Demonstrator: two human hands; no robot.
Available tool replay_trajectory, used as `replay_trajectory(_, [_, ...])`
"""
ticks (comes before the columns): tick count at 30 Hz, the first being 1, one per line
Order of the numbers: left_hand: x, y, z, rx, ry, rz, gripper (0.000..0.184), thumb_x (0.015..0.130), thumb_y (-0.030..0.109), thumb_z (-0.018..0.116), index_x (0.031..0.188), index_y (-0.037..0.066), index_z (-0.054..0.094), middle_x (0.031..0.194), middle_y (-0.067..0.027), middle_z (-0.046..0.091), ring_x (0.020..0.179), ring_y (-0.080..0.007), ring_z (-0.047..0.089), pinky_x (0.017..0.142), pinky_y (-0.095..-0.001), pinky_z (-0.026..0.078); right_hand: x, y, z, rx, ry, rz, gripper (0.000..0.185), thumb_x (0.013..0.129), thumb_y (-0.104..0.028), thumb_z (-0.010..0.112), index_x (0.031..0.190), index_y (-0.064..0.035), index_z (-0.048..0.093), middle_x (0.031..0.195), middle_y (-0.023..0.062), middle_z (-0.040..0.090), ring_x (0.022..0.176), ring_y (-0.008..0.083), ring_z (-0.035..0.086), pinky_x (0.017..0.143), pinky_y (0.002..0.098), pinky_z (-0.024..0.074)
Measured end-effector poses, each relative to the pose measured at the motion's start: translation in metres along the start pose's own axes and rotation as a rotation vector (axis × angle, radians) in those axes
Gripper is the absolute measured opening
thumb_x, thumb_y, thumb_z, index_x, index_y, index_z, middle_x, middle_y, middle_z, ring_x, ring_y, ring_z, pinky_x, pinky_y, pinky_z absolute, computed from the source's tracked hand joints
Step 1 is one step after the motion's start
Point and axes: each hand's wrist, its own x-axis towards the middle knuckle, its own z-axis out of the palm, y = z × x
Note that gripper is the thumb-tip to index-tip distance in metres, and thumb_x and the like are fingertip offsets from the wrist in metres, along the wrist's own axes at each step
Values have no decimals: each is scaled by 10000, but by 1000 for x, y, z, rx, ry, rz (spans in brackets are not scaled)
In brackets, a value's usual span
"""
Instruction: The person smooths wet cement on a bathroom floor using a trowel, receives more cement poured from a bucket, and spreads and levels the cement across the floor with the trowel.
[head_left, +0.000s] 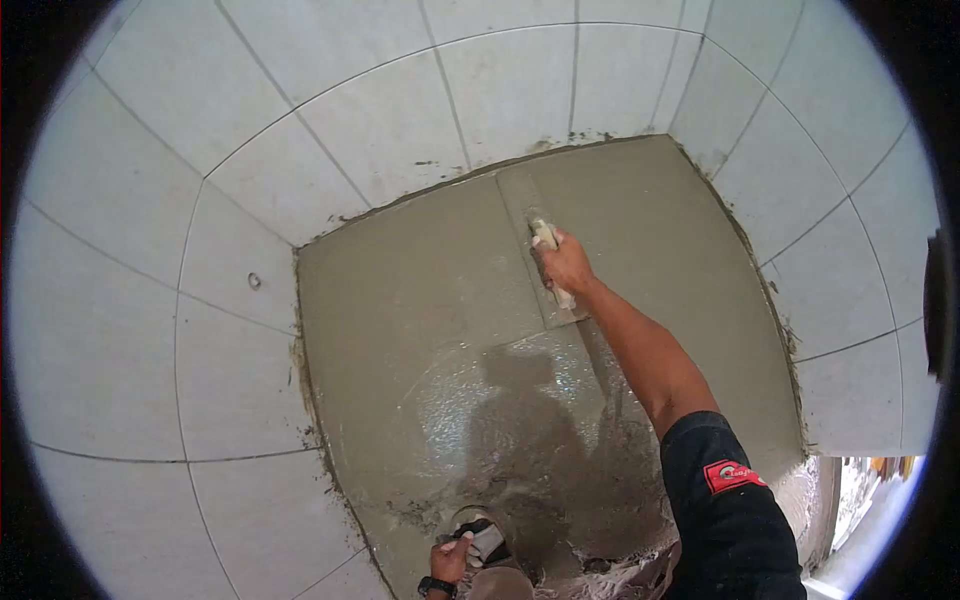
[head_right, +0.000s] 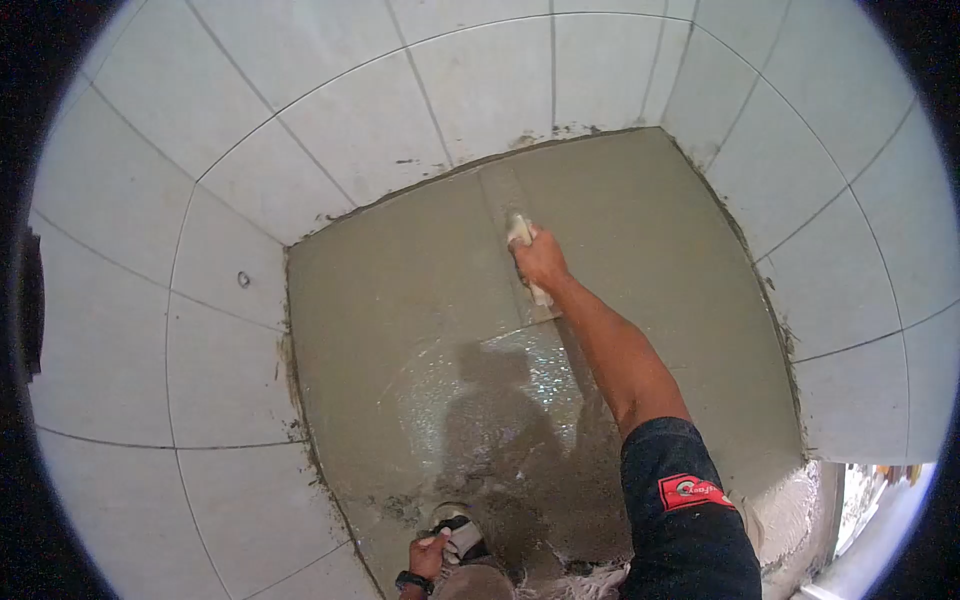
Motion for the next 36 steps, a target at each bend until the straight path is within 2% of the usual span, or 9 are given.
replay_trajectory(3, [5, -7, -4, 36, 8, 16, 469, 864, 342, 758, 540, 61, 569, 504, 26, 466, 478, -91, 414, 464, -318, 328, 24, 32, -48, -5, 68, -19, 449, 903, -277, 594, 1248, 9, 565, 693, 149, 637, 562, 219, 631, 561, 380, 500])
replay_trajectory(5, [-25, 44, 10, -63, 48, -65, 420, 864, 309, 755, 578, 32, 620, 569, -34, 608, 489, -126, 556, 482, -318, 448, 36, 50, -79, -12, 99, -41, 451, 903, -274, 594, 1253, 8, 565, 697, 141, 640, 565, 222, 628, 568, 381, 501])
replay_trajectory(14, [-31, 47, 24, -170, 94, 124, 477, 870, 290, 733, 526, 136, 440, 519, 60, 436, 487, -73, 354, 473, -286, 298, 20, 140, -240, -122, 480, 80, 397, 922, -303, 612, 1130, 35, 626, 695, 98, 632, 581, 201, 613, 582, 362, 495])
replay_trajectory(19, [-27, 39, 21, -88, 129, 81, 513, 856, 320, 754, 527, 155, 396, 535, 74, 369, 507, -76, 310, 489, -304, 240, -19, 169, -327, -41, 302, 105, 388, 919, -316, 652, 1107, 22, 629, 694, 50, 581, 546, 143, 530, 520, 346, 466])
replay_trajectory(21, [-23, 39, 15, 37, 145, 57, 460, 851, 219, 769, 511, 91, 487, 532, 18, 523, 508, -77, 433, 477, -286, 331, -46, 154, -344, 31, 260, 151, 397, 920, -346, 656, 1079, 17, 626, 676, 41, 570, 535, 134, 528, 513, 335, 464])
replay_trajectory(24, [-15, 27, 10, 48, 178, 71, 456, 859, 248, 761, 519, 86, 503, 537, 38, 502, 513, -67, 399, 477, -283, 308, -42, 209, -379, 2, 296, 171, 341, 955, -335, 613, 1047, -7, 611, 682, 28, 573, 524, 114, 526, 507, 298, 472])
replay_trajectory(28, [-7, 9, 1, 53, 175, 44, 463, 856, 261, 760, 518, 96, 489, 543, 59, 471, 522, -56, 358, 476, -293, 281, -97, 189, -384, 204, 61, 255, 309, 965, -298, 598, 1059, -6, 634, 742, 27, 605, 594, 101, 562, 538, 282, 485])
replay_trajectory(33, [-39, 62, 27, 141, 163, 78, 420, 866, 311, 730, 565, 43, 613, 532, 13, 548, 468, -71, 421, 453, -274, 316, -163, 160, -345, -26, -60, 232, 233, 960, -262, 595, 1026, -54, 678, 766, -14, 616, 652, 81, 551, 581, 277, 475])
replay_trajectory(36, [-17, 23, 9, 98, 158, 85, 390, 844, 295, 750, 585, 23, 643, 540, -6, 588, 462, -80, 458, 445, -277, 332, -167, 145, -342, -125, -136, 145, 277, 952, -303, 598, 1061, -58, 667, 781, 0, 623, 678, 105, 552, 604, 315, 484])
